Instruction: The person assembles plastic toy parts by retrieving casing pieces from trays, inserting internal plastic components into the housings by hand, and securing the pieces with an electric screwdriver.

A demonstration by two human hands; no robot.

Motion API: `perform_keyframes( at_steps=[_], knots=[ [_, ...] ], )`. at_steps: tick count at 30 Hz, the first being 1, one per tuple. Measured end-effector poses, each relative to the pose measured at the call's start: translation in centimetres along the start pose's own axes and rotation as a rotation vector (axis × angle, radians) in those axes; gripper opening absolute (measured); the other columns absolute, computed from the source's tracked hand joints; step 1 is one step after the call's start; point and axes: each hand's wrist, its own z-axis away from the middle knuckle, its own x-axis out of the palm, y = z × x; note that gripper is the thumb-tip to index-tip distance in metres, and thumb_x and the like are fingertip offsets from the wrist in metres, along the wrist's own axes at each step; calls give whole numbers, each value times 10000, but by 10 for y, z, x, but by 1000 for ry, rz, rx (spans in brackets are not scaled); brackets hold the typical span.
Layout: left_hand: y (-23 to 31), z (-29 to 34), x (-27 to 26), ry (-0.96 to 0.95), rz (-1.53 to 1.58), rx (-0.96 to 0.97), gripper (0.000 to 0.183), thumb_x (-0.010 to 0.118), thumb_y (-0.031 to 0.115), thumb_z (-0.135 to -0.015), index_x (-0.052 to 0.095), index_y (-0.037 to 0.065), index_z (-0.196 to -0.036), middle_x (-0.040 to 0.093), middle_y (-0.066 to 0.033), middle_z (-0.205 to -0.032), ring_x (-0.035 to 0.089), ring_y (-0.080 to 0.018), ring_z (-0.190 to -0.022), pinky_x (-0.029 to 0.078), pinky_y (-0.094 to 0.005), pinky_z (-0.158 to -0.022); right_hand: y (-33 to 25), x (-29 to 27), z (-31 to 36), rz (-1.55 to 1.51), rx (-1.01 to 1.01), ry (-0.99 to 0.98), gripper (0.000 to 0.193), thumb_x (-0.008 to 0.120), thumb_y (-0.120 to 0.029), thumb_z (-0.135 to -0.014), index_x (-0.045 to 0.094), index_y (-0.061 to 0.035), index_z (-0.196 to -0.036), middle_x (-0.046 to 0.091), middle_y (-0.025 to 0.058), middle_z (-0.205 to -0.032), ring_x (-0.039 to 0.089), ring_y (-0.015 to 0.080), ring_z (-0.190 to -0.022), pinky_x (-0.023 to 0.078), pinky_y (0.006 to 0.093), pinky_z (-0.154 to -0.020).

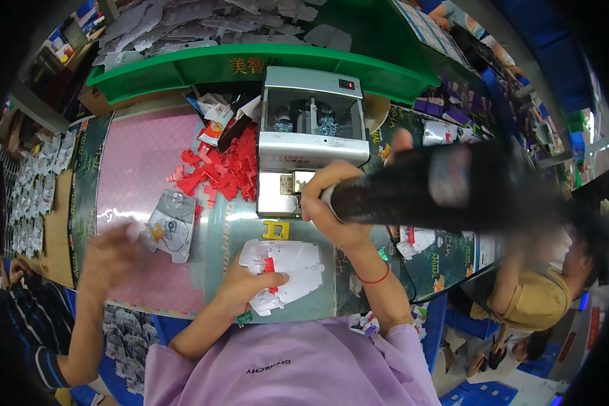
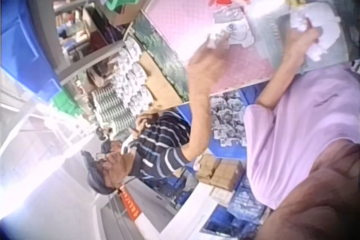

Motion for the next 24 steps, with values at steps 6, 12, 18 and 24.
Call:
perform_keyframes(
  at_steps=[6, 12, 18, 24],
  knots=[
    [-3, -5, 1, -48, 16, 0, 359, 665, 17, -618, 560, -29, -958, 601, -79, -825, 575, -131, -692, 464, -252, -615, -5, 11, 3, -137, 192, 149, 121, 540, 60, -709, 473, 45, -809, 511, 96, -675, 501, 124, -492, 421, 229, -450],
    [2, -2, 4, -59, 21, -10, 362, 669, 28, -617, 562, -19, -960, 601, -74, -831, 571, -130, -716, 460, -253, -643, -20, 16, 19, -330, 249, -47, 195, 629, -100, -683, 477, 11, -730, 515, 104, -569, 499, 152, -477, 412, 247, -466],
    [1, -1, 5, -137, 46, -35, 405, 669, -11, -615, 528, -6, -995, 593, -78, -877, 575, -144, -764, 466, -267, -680, -20, 15, 21, -427, 273, -241, 292, 688, -229, -712, 505, -37, -590, 538, 80, -497, 523, 168, -423, 440, 261, -415],
    [6, 2, 5, -189, 21, -51, 451, 677, -40, -600, 504, 12, -1013, 588, -75, -906, 583, -148, -785, 472, -273, -693, -28, 14, 6, -285, 138, -491, 440, 649, -125, -720, 270, -226, -920, 555, 89, -563, 532, 176, -438, 454, 280, -413]
  ],
)
